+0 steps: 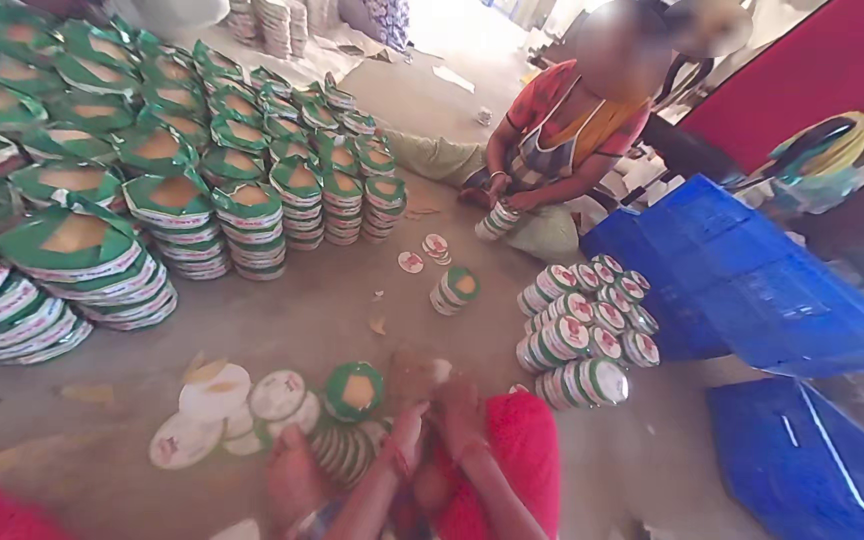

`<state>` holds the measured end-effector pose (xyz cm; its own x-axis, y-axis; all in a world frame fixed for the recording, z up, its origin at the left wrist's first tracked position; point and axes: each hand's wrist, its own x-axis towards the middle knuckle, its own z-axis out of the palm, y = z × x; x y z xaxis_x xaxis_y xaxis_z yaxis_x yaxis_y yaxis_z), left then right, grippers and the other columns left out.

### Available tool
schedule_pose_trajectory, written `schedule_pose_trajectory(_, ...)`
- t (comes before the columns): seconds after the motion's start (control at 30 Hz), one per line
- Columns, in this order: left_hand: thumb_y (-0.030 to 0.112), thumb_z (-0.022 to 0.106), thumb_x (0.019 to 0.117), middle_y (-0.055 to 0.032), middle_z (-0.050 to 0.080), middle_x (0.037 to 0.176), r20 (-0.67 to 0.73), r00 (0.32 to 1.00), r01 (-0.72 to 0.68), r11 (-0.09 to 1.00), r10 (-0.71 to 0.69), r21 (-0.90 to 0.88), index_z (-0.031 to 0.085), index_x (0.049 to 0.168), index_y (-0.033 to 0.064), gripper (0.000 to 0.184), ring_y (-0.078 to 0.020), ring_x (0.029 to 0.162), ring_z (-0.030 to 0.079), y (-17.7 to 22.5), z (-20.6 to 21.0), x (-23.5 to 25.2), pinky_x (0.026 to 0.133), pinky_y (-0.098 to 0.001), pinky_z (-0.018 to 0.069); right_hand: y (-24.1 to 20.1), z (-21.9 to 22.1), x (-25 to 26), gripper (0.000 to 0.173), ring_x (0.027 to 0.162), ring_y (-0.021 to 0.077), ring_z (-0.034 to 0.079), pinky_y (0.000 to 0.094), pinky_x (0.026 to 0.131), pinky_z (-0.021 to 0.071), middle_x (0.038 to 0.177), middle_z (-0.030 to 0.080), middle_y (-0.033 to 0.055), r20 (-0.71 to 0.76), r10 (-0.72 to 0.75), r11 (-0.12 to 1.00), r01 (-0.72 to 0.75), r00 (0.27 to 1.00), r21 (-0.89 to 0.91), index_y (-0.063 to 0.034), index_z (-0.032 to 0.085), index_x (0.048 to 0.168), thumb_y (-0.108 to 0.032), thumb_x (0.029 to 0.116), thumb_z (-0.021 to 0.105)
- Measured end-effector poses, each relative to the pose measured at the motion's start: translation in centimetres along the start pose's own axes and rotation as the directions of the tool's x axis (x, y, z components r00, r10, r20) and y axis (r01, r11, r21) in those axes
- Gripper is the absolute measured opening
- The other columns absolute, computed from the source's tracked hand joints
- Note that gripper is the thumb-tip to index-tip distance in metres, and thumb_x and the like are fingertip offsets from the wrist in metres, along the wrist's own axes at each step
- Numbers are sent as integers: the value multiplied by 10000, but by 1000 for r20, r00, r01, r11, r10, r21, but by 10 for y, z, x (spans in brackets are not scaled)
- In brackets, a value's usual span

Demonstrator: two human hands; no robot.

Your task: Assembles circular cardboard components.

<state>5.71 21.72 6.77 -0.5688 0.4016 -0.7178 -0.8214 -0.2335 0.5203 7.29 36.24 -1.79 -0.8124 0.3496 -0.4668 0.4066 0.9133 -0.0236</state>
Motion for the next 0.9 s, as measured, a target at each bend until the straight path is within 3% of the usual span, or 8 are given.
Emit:
schedule_pose_trajectory(0.1,46,363,1088,-218,621,1256,12,1000,18,999,-17,-34,524,1331,-106,329,-216,1087,631,20,1,-27,951,-322,494,-2,2,2,580,1585,373,65,690,1208,108,1704,193,132,-21,-8,999,7,1000,-32,-177,513,1511,-418,990,601)
schedule_pose_trajectory(0.23,53,305,1102,-229,587,1347,-11,998,63,992,-64,-114,492,1375,-101,365,-240,1165,614,17,1,-22,1001,-342,475,-2,1,-1,710,1567,439,84,648,1232,112,1661,239,246,-129,42,999,-38,991,33,-28,477,1505,-394,935,689)
schedule_pose_trajectory(0.3,82,332,1098,-238,551,1356,49,998,-41,997,44,-62,441,1393,-93,359,-248,1153,594,-32,-15,43,971,-361,487,-1,1,-1,721,1575,416,68,654,1232,91,1676,216,224,-108,54,998,-50,993,32,-41,443,1531,-402,948,667)
schedule_pose_trajectory(0.37,89,433,1071,-237,585,1275,45,995,-90,993,93,-79,486,1338,-91,326,-243,1061,612,-66,-23,99,905,-371,511,-1,0,0,703,1583,382,69,668,1225,70,1696,188,181,-50,40,999,-40,998,4,-59,415,1554,-410,980,619)
schedule_pose_trajectory(0.57,96,460,1067,-213,609,1240,-21,1000,-6,993,4,-115,521,1316,-71,306,-239,1038,609,-61,-16,107,913,-384,498,-2,0,5,593,1579,375,108,700,1206,86,1691,240,131,-13,31,999,-31,999,-10,-148,531,1495,-419,976,620)
schedule_pose_trajectory(0.67,108,447,1064,-188,640,1121,-34,999,-1,993,-3,-120,539,1258,-65,276,-220,928,619,-60,-14,106,833,-376,515,-2,0,5,599,1574,388,119,698,1206,108,1679,263,149,-17,38,999,-38,999,-6,-132,540,1483,-415,964,636)
schedule_pose_trajectory(0.77,145,379,1090,-189,658,1083,-41,999,2,984,-9,-181,530,1270,-55,308,-227,887,645,-57,-12,106,799,-373,532,-3,-2,-4,705,1560,444,122,659,1230,104,1649,265,254,-167,74,996,-64,983,67,-47,499,1494,-414,919,682)
schedule_pose_trajectory(0.9,151,322,1106,-228,606,1230,13,1000,-14,972,18,-234,452,1349,-78,358,-251,996,632,-50,-7,116,871,-380,525,4,-8,-5,691,1542,468,167,646,1237,80,1608,359,243,-384,112,987,-57,916,153,-63,519,1486,-438,920,645)
